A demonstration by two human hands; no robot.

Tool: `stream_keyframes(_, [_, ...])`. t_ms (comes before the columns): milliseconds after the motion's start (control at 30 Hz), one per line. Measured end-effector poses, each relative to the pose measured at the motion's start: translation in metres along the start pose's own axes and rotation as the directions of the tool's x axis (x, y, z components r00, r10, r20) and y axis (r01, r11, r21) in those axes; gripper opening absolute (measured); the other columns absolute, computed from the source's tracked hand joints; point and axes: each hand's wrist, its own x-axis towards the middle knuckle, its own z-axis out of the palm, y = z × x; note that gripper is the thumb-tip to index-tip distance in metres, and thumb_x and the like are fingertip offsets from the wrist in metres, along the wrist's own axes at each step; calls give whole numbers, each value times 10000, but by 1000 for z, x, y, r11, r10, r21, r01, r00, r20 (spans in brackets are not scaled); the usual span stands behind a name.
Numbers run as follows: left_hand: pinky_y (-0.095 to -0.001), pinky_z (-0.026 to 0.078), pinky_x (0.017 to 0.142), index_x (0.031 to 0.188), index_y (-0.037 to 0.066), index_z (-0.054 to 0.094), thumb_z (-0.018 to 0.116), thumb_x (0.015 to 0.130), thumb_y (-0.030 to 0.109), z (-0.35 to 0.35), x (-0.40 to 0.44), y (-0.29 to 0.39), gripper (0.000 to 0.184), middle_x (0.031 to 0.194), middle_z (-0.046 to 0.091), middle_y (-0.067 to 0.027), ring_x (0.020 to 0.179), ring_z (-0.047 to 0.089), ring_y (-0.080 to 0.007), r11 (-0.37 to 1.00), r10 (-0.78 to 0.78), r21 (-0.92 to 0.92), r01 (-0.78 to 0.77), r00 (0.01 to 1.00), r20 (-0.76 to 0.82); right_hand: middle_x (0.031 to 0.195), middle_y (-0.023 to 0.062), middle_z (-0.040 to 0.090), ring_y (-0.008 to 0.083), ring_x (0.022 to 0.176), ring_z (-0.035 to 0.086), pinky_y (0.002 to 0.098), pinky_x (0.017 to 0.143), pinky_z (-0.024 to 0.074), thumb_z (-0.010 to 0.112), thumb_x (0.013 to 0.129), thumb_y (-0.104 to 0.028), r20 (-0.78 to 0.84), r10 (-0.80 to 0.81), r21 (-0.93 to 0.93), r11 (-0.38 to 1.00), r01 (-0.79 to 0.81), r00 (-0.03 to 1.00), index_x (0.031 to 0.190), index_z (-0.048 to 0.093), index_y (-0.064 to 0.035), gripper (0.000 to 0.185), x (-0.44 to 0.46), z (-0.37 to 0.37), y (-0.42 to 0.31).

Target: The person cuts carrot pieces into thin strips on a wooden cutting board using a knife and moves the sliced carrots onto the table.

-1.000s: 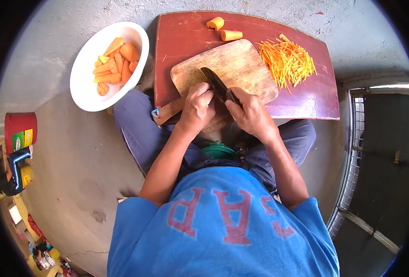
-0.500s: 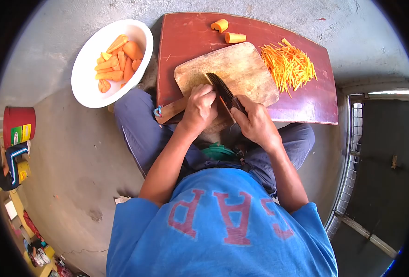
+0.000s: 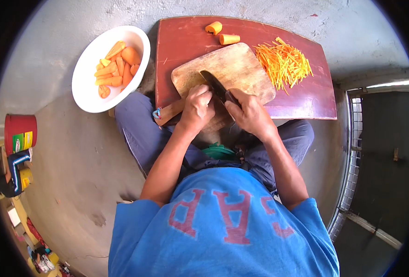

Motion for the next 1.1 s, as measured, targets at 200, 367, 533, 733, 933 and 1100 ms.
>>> stream_keyframes(200, [-498,594,882,948,-44,789,779,849,-116,-2,-1,6,123,1022,754,-193,982,731,-435,999,5,-41,-7,998,-61,798,249,600,330,695,586,492,703,520,703,1065,-129,-14,71,22,997,-71,997,1152,666,49,202,-14,-11,-15])
stream_keyframes(367, [-523,562,870,901,-36,733,719,784,-120,1,0,1,145,985,694,-199,970,688,-451,996,42,-72,-46,998,-49,800,241,618,335,709,610,497,710,523,713,1060,-125,24,39,23,999,-40,999,1159,674,40,196,-18,-5,-4])
stream_keyframes(533, [-525,563,849,877,-33,723,713,786,-111,3,-3,-5,121,958,683,-200,948,690,-447,999,38,-34,-39,999,-27,792,225,636,322,721,631,484,714,535,711,1072,-148,-1,-25,-26,999,25,1000,1157,686,36,205,-4,4,3])
stream_keyframes(733, [-450,618,834,950,-37,778,777,868,-109,0,0,3,110,985,762,-185,912,755,-402,998,11,-55,-18,993,-114,755,142,614,200,683,598,439,665,513,704,1075,-159,-79,82,62,995,-77,994,1131,696,30,198,-8,-10,-1])
stream_keyframes(933, [-344,599,760,942,-45,751,738,901,-109,-8,-5,4,78,957,740,-112,823,738,-202,915,-238,-369,161,956,-173,742,-17,575,79,612,562,318,573,469,676,1126,-157,130,172,248,948,-200,976,1054,672,-12,162,-21,-6,2])
stream_keyframes(1100, [-296,602,717,934,-58,730,726,917,-96,-6,-6,1,42,1009,720,-102,830,725,-160,909,-234,-377,176,966,-112,727,16,606,117,615,621,349,565,498,678,1120,-223,194,258,296,904,-307,946,1067,687,-10,219,-11,-21,31])
